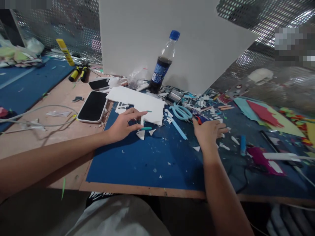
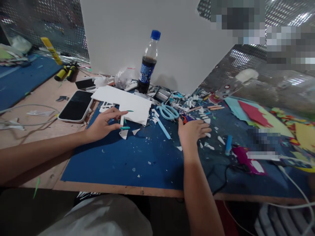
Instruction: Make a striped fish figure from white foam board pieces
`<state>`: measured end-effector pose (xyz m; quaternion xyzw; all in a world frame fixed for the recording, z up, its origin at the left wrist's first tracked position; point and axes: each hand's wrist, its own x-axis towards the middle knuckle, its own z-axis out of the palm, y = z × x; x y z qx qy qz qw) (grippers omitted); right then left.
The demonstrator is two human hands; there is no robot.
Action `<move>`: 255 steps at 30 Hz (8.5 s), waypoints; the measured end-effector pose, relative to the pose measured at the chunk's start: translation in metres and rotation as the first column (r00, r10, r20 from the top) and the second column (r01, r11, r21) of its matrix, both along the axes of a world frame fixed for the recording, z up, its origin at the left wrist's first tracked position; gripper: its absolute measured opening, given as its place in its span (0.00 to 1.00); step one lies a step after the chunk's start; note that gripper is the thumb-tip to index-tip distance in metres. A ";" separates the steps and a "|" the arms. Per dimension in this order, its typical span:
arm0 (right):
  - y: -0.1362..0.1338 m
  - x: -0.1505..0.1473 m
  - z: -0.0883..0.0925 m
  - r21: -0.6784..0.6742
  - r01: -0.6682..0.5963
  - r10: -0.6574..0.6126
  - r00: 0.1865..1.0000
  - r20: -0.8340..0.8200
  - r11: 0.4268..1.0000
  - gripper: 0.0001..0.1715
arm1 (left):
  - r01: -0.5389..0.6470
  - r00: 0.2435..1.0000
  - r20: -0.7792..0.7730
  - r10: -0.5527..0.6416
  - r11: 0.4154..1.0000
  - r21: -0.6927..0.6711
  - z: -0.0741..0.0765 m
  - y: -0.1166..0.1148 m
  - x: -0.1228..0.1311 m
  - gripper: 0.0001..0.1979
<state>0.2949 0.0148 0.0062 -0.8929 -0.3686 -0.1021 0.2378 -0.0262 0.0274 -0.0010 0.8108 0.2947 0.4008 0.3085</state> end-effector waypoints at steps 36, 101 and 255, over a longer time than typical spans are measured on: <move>-0.014 -0.101 0.020 0.220 -0.912 0.919 0.283 -0.276 0.347 0.25 | 0.047 0.892 -0.452 0.024 0.988 0.146 -0.015 -0.009 -0.006 0.48; -0.023 -0.105 0.026 -0.118 -0.993 0.903 0.038 -0.427 -0.013 0.21 | 0.218 0.892 -0.448 -0.060 0.926 0.308 -0.010 -0.027 -0.039 0.18; -0.056 -0.122 0.018 0.151 -0.845 0.552 0.190 -0.812 0.513 0.18 | -0.007 0.929 -0.366 0.052 0.992 0.122 0.001 -0.012 -0.017 0.27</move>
